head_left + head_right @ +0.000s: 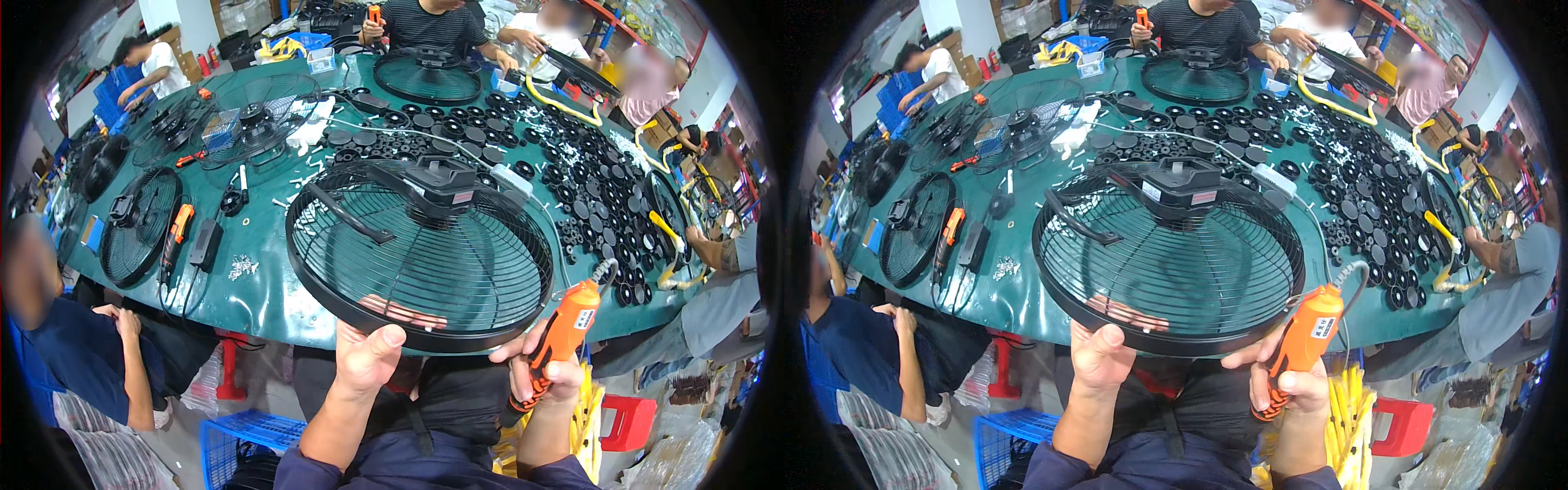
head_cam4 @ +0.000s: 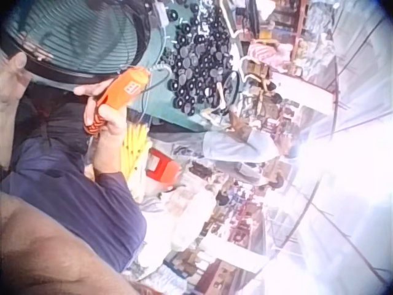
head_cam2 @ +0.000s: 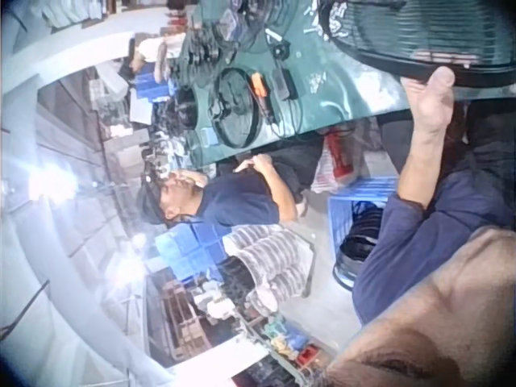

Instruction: Assembling the metal grill and components of an industrial electric fan.

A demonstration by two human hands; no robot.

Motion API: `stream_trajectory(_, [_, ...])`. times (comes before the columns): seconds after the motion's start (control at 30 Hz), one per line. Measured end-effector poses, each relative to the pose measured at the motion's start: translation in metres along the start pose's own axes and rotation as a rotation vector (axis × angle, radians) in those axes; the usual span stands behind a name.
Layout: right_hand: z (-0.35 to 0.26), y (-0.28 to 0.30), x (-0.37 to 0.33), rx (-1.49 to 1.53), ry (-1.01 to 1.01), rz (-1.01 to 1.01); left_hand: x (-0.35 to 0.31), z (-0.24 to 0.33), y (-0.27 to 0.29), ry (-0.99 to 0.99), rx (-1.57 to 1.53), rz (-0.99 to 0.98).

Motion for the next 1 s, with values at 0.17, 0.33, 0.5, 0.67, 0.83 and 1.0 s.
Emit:
stream_trajectory(0.17, [-0.001,-0.007,0.002,-0.182,0.046,0.092,0.003,0.005,-0.018,0.011,0.049,0.088])
stream_trajectory(0.33, [-0.004,-0.004,0.009,-0.081,0.106,0.090,0.013,0.005,-0.032,0.002,0.043,0.072])
stream_trajectory(0.5, [-0.016,-0.005,0.024,0.029,0.182,-0.001,0.034,0.010,-0.042,0.060,0.153,0.013])
stream_trajectory(0.67, [-0.024,-0.010,0.033,0.018,0.192,-0.017,0.044,0.012,-0.050,0.050,0.129,-0.019])
stream_trajectory(0.83, [-0.024,-0.010,0.036,0.044,0.169,-0.034,0.046,0.012,-0.051,0.051,0.128,-0.040])
stream_trajectory(1.0, [-0.024,-0.006,0.029,0.044,0.164,0.035,0.038,0.012,-0.047,0.086,0.168,0.047])
Point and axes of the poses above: each hand's wrist, its own x-axis towards the middle knuckle, its own y-axis out of the back of the hand, z = x × y, the point moved 3 cm from there along x, towards the middle knuckle, and after that the axes turned 7 degrees about x, right-handed, at the moved point
